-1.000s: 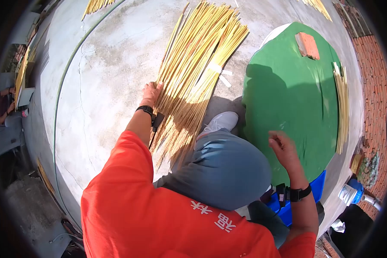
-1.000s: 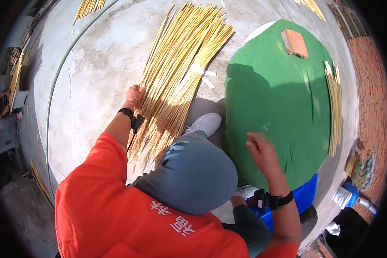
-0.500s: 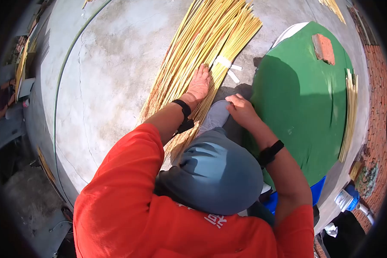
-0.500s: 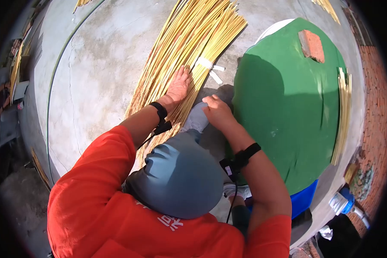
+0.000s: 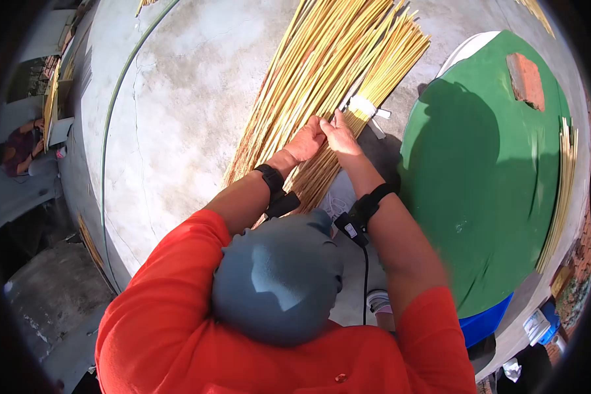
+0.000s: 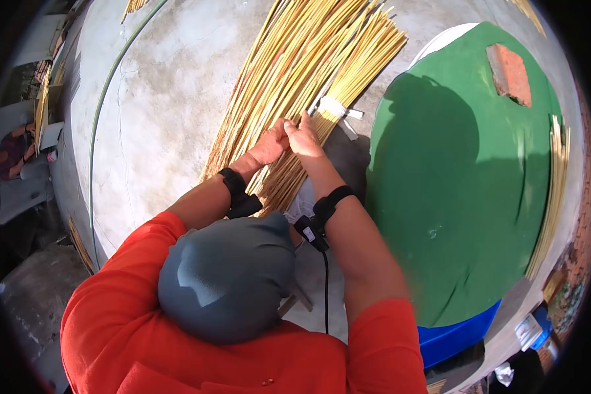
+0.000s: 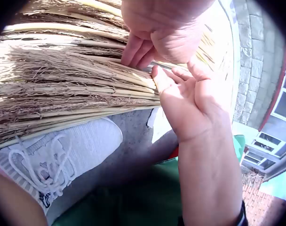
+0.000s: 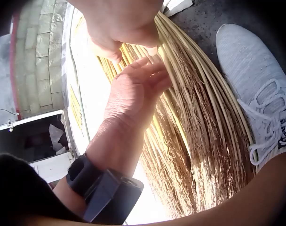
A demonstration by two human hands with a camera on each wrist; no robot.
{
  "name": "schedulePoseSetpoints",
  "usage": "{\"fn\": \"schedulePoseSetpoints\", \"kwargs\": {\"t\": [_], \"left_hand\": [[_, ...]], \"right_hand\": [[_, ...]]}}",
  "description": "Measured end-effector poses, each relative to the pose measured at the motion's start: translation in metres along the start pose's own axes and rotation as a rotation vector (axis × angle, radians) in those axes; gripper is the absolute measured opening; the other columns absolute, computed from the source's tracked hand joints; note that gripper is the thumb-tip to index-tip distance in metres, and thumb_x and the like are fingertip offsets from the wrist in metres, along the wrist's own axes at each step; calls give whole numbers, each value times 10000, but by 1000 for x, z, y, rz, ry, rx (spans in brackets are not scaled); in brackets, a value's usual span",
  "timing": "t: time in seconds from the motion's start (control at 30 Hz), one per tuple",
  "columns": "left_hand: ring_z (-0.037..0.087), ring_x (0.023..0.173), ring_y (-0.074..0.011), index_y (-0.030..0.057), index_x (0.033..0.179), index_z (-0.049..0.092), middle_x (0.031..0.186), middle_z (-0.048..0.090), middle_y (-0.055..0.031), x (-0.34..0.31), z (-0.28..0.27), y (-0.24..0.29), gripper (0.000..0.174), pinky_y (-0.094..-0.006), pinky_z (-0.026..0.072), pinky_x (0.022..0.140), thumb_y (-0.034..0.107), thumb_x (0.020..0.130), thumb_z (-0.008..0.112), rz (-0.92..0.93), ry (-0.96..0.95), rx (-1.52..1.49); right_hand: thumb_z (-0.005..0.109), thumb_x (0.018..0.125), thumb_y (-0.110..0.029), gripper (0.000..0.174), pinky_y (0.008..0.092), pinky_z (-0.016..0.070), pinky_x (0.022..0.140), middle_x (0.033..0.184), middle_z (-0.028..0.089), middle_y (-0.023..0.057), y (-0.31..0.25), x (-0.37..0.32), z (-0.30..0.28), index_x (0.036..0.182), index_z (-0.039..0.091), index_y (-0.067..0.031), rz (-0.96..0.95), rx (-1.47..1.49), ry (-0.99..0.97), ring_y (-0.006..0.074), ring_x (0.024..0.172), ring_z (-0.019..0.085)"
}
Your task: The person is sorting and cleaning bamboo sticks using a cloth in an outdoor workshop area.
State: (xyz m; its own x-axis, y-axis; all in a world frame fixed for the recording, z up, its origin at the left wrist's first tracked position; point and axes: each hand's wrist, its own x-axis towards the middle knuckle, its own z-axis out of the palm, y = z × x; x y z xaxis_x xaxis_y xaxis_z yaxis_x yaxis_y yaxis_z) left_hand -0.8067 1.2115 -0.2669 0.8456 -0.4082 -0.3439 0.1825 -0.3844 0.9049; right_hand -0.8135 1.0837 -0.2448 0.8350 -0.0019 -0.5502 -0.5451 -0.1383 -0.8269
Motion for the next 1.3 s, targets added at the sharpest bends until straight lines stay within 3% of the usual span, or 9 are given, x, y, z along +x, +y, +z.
{"fn": "schedulePoseSetpoints", "kwargs": {"t": [0.07,0.1,0.23,0.3,0.5,0.73,0.83,1.0,1.3], "left_hand": [[574,757,-139,31,1008,471,839,598,-113,4,-16,30,173,-271,470,642,33,835,490,-85,192,163],[603,711,-310,43,958,476,797,616,-151,15,-28,22,167,-334,471,642,46,797,519,70,424,190],[540,877,-351,-5,1156,438,948,574,-186,47,-121,-9,508,-392,440,788,264,766,623,290,806,873],[570,886,-314,-32,1132,452,965,584,-209,53,-140,-27,585,-374,456,776,399,773,620,-239,582,405],[583,895,-353,-24,1036,523,939,598,-229,48,-93,-25,710,-397,454,788,626,750,518,-240,555,658],[483,1073,-378,-112,1207,395,1123,504,-302,32,-49,-31,995,-385,389,891,750,709,418,-515,159,7],[509,1059,-265,-57,1224,417,1163,520,-194,10,-44,13,896,-371,403,904,671,714,531,-492,-58,-413],[523,1045,-234,-17,1232,421,1152,537,-156,3,-51,15,799,-369,420,900,519,694,672,-615,-145,-561],[566,969,-221,-32,1202,421,1067,568,-135,-32,-73,81,648,-337,464,855,169,669,727,-389,-143,-615]], "right_hand": [[472,855,-383,722,363,184,1070,1394,189,254,-11,3,3,1346,168,52,124,-81,22,339,1314,163],[467,862,-403,746,371,194,1069,1400,165,254,-12,7,7,1354,135,48,106,-133,30,342,1314,157],[457,864,-434,796,395,199,1074,1414,99,248,-11,16,20,1368,44,23,185,-119,41,356,1315,127],[452,863,-444,818,407,249,1061,1417,74,243,-7,24,28,1370,-3,9,234,-145,72,378,1310,116],[484,847,-451,834,400,279,1039,1389,129,273,0,31,38,1364,39,28,229,-82,144,402,1278,203],[624,765,-406,826,395,361,946,1239,364,283,15,30,54,1299,223,79,24,-87,536,399,1131,405],[741,638,-449,844,379,423,859,1080,548,193,14,22,32,1200,349,44,-22,416,329,325,990,541],[753,667,-286,663,343,472,773,1051,575,146,4,5,12,1160,437,25,-47,952,51,232,914,582],[734,672,-72,449,303,507,713,949,609,99,-50,-26,11,1064,525,-5,-62,1057,-161,181,839,603]]}}
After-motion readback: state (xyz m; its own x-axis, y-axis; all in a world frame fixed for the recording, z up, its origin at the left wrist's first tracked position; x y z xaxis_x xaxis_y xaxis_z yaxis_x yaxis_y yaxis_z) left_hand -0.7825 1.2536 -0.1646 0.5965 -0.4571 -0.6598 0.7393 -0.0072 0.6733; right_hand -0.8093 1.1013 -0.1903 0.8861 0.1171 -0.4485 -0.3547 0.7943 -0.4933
